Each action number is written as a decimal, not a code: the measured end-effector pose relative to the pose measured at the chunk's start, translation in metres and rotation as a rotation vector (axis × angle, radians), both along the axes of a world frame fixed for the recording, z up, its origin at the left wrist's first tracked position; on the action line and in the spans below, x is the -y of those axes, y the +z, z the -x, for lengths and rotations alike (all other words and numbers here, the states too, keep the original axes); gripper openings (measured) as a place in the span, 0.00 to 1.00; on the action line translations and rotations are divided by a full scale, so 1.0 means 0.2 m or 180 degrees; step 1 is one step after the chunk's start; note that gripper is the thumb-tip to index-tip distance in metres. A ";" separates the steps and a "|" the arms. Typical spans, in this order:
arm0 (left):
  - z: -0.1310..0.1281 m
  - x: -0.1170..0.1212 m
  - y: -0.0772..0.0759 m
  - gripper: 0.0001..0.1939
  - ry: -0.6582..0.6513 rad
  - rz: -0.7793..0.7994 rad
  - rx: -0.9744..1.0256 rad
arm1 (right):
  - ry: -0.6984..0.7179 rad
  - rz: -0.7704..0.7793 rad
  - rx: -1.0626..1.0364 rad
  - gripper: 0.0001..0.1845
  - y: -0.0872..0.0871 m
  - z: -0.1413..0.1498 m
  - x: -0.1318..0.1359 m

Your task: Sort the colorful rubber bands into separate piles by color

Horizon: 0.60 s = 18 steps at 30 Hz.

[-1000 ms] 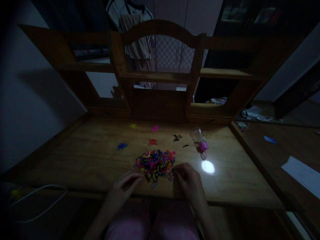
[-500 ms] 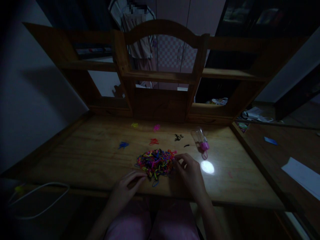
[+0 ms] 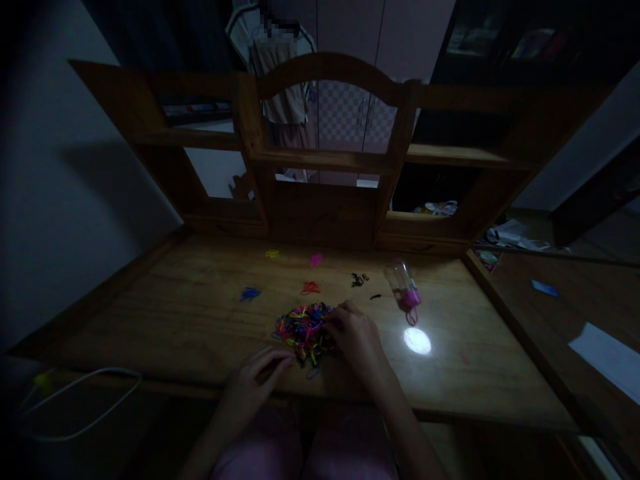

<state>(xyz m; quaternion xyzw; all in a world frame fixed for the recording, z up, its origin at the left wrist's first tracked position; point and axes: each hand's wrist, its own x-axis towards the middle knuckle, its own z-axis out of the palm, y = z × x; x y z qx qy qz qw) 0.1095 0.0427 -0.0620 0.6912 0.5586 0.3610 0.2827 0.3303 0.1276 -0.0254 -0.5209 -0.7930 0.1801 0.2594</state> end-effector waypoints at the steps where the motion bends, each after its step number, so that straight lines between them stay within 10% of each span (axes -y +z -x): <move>1: 0.00 0.00 0.00 0.08 -0.0006 0.0004 -0.0001 | -0.0003 -0.0001 -0.0004 0.05 0.00 0.00 0.00; 18: 0.01 0.00 0.02 0.09 0.0054 -0.0071 0.0056 | -0.0116 0.0084 -0.0628 0.07 0.05 0.00 0.01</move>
